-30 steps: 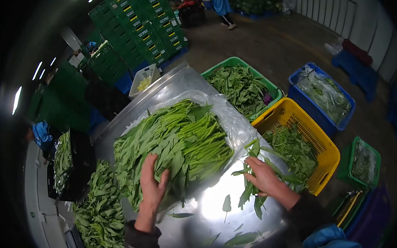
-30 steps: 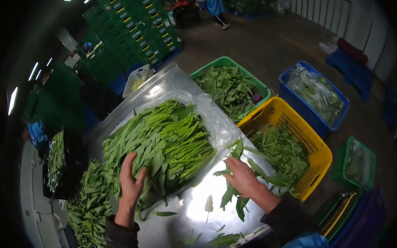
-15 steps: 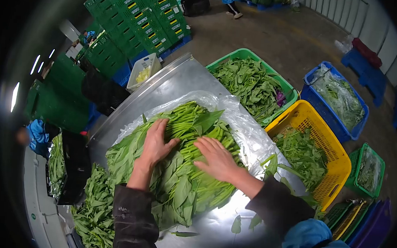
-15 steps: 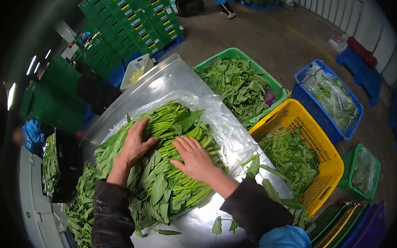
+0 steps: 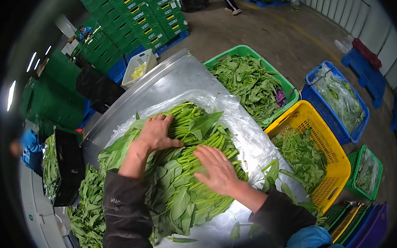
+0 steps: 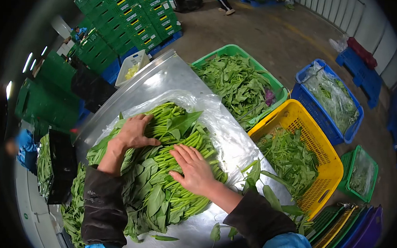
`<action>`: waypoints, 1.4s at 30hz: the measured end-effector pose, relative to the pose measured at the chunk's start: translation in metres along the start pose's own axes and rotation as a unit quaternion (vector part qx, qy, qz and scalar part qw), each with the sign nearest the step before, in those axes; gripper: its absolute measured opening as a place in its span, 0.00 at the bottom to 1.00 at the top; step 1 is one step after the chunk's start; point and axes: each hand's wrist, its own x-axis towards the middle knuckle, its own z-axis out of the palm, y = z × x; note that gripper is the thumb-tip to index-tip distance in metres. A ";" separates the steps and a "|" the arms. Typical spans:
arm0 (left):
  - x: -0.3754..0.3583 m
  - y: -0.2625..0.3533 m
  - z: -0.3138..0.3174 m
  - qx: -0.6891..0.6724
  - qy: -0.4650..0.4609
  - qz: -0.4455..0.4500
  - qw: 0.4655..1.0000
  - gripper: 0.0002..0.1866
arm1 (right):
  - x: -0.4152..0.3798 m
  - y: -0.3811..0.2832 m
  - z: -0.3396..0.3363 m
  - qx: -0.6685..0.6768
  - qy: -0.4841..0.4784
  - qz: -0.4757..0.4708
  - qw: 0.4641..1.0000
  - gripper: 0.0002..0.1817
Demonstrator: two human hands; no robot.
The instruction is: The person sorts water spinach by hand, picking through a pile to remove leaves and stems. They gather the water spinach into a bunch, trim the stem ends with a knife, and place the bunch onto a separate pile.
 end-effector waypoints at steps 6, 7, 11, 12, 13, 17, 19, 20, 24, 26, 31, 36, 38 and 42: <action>-0.003 -0.007 -0.006 -0.070 0.058 0.008 0.996 0.44 | 0.000 0.000 -0.002 0.006 -0.003 -0.002 1.000 0.33; -0.007 0.005 -0.010 -0.068 0.059 0.011 0.996 0.44 | 0.000 0.000 -0.002 0.011 0.000 -0.004 1.000 0.33; -0.012 0.020 -0.016 0.050 0.039 0.017 0.998 0.50 | 0.001 0.000 -0.003 0.049 -0.002 0.008 0.999 0.34; -0.007 0.013 -0.013 0.022 0.030 -0.008 0.999 0.50 | 0.001 -0.001 -0.003 0.051 -0.004 0.009 0.999 0.34; -0.001 0.008 -0.011 -0.007 0.021 -0.034 0.999 0.50 | 0.002 -0.001 -0.004 0.053 -0.001 0.009 0.999 0.34; 0.011 0.003 0.001 0.039 0.003 -0.018 0.999 0.48 | 0.003 0.000 -0.005 0.058 0.000 0.009 0.998 0.34; 0.009 0.006 0.004 0.041 0.015 -0.015 0.999 0.47 | 0.004 0.000 -0.005 0.057 -0.003 0.011 0.998 0.34; 0.008 0.006 0.005 0.041 0.031 -0.013 0.999 0.46 | 0.004 0.000 -0.005 0.053 -0.006 0.010 0.999 0.35; 0.000 -0.001 -0.007 -0.093 0.093 -0.015 0.991 0.41 | 0.004 0.002 -0.002 0.054 -0.004 0.013 0.998 0.35; -0.011 -0.014 -0.015 -0.167 0.187 0.003 0.968 0.37 | 0.003 0.002 -0.002 0.012 -0.003 0.000 1.000 0.33; -0.030 -0.036 -0.029 -0.353 0.219 -0.038 0.909 0.34 | 0.006 0.001 -0.004 0.029 -0.002 0.002 1.000 0.33; -0.036 -0.035 -0.026 -0.422 0.221 -0.022 0.879 0.34 | 0.021 0.002 -0.019 0.098 -0.031 0.040 0.994 0.32; -0.037 -0.034 -0.028 -0.434 0.222 -0.021 0.873 0.34 | 0.039 0.007 -0.033 0.157 -0.010 0.068 0.985 0.32; -0.041 -0.041 -0.028 -0.450 0.233 -0.009 0.862 0.34 | 0.082 0.022 -0.015 0.430 0.055 0.174 0.884 0.30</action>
